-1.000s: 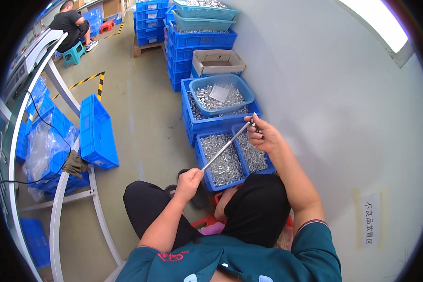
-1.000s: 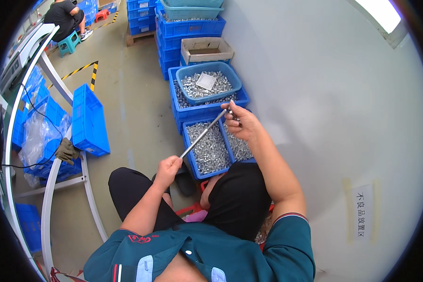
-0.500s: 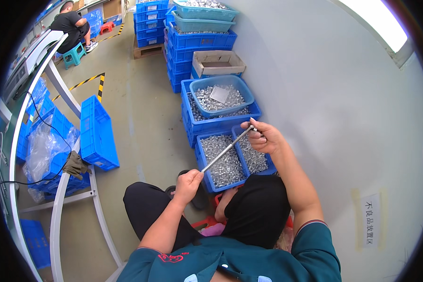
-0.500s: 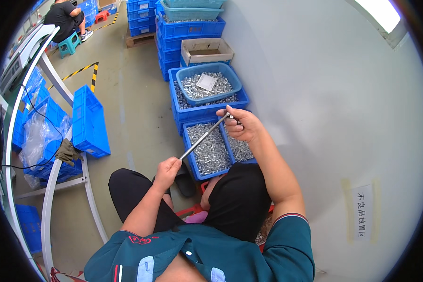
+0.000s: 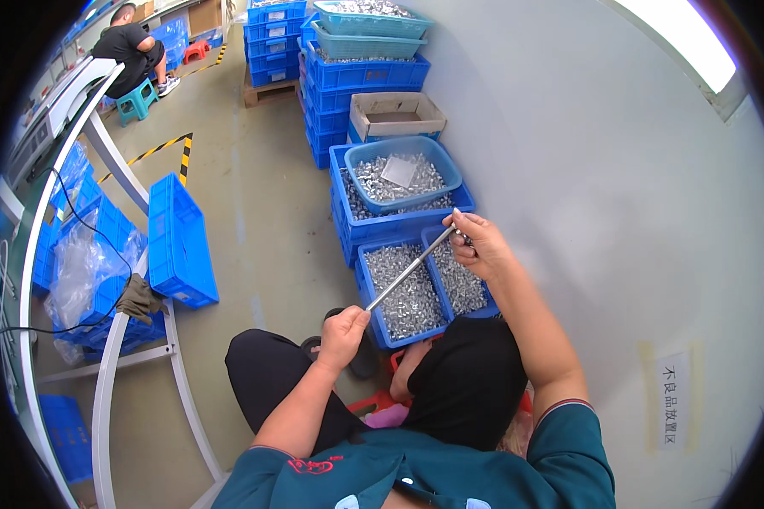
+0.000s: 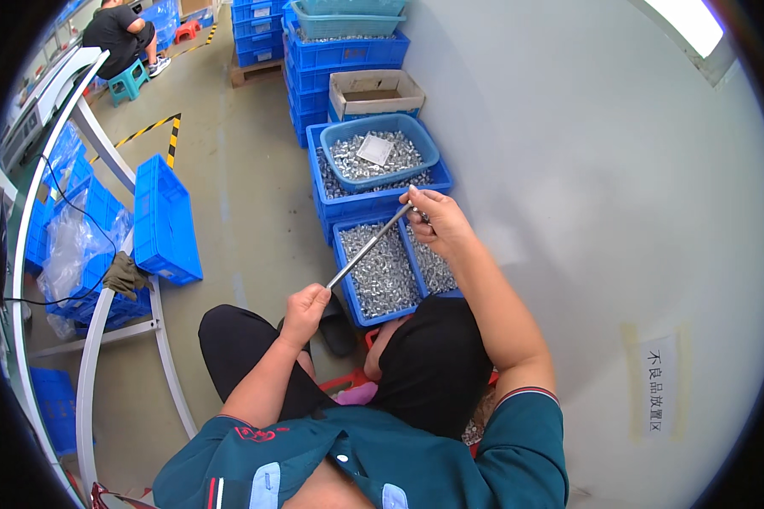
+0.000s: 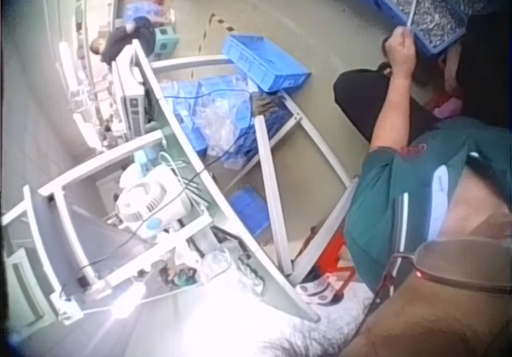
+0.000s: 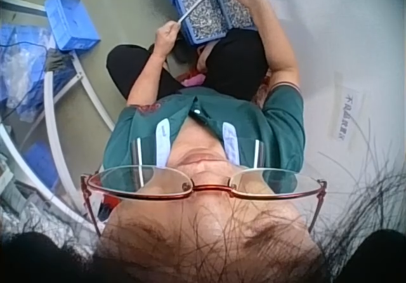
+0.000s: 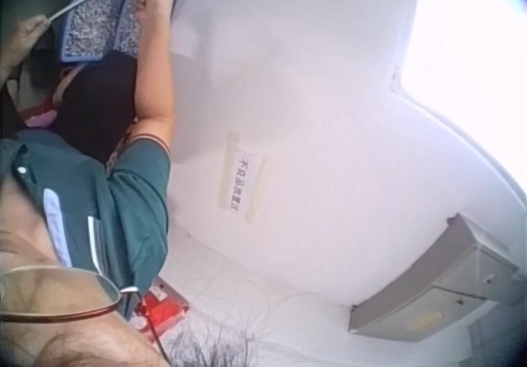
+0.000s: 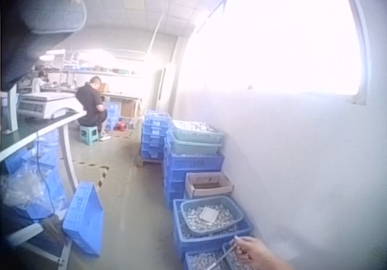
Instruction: Inspecting and sorting small metal components using a metal rod.
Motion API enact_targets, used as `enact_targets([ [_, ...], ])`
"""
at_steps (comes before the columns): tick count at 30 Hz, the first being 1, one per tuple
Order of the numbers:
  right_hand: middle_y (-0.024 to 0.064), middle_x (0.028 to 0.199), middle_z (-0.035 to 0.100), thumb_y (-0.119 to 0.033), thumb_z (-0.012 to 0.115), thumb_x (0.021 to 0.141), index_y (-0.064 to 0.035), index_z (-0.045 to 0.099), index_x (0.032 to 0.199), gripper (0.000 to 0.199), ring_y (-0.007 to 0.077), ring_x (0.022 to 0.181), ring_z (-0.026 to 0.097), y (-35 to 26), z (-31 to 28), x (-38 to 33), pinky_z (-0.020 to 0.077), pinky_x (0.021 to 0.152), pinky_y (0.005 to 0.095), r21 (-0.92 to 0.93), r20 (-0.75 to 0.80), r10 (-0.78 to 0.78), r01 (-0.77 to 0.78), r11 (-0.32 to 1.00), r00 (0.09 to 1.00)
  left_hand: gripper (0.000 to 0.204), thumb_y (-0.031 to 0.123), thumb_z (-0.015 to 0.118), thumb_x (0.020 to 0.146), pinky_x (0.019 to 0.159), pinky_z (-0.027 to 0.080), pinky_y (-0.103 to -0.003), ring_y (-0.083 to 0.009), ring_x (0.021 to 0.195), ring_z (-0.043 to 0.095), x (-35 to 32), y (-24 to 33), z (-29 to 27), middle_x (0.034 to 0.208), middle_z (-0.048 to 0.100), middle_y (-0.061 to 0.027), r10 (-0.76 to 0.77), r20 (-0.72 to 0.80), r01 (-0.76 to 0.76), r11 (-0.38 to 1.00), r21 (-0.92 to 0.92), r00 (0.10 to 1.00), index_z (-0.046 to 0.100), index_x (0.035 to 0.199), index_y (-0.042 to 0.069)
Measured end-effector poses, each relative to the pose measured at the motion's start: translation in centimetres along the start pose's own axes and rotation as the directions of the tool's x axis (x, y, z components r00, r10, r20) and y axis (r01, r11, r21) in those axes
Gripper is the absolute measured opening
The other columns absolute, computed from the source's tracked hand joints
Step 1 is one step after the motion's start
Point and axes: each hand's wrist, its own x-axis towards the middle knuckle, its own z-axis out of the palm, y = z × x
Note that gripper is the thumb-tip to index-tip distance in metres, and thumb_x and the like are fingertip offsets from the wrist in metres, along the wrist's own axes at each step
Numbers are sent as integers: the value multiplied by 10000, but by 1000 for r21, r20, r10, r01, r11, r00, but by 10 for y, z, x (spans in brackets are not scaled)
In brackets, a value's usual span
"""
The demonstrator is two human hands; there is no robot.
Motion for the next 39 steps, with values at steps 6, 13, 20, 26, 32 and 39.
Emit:
enact_targets([
  [6, -8, 558, 416, -244, 562, 882, -15, 582, 916, 232, 37, 395, 305, -4, -11, -2, 216, 346, 170, -240, 9, -6, 8, 971, 1000, 258, 219, 540, 877, 501, 378, -303, -174, 501, 446, 2, 10, 0, 560, 466, -91, 54, -28, -51, 992, 113, 998, 542, 716, 17],
  [13, -7, 602, 421, -229, 543, 892, -5, 559, 1061, 281, 37, 428, 301, -2, -5, -3, 219, 371, 168, -182, 181, 108, -75, 981, 978, 289, 222, 511, 905, 479, 295, -206, -26, 541, 344, 4, -14, 3, 587, 398, 65, -154, 205, 218, 915, -339, 967, 510, 674, 49],
  [20, 12, 685, 449, -204, 532, 894, 4, 536, 1051, 261, 41, 478, 329, 5, -21, 8, 245, 374, 162, -171, 28, 251, -243, 955, 968, 291, 215, 511, 906, 489, 307, -209, -36, 543, 355, 10, -7, 1, 585, 406, 55, -200, 188, 259, 887, -381, 962, 507, 673, 42],
  [26, 44, 755, 502, -124, 478, 907, 7, 515, 942, 141, 41, 508, 376, -1, -26, 11, 286, 374, 157, 92, 73, 222, -228, 969, 972, 284, 209, 525, 896, 492, 330, -243, -55, 548, 370, 7, -14, 2, 576, 414, 32, -130, 129, 160, 951, -263, 983, 511, 688, 16],
  [32, 20, 693, 478, -152, 486, 911, -27, 528, 975, 147, 43, 476, 355, -1, -30, 9, 264, 359, 156, 311, 303, 83, -180, 933, 949, 266, 210, 541, 883, 506, 357, -263, -77, 551, 395, 4, -7, 0, 570, 427, -10, -94, 115, 112, 979, -170, 989, 533, 718, 1],
  [39, -3, 635, 445, -135, 495, 897, -38, 539, 963, 126, 38, 455, 332, -1, -23, 8, 248, 355, 158, 296, 230, 175, -240, 925, 957, 267, 204, 534, 884, 511, 365, -266, -79, 551, 406, 2, -4, 0, 570, 432, -16, -40, 90, 52, 989, -140, 995, 530, 717, -3],
])
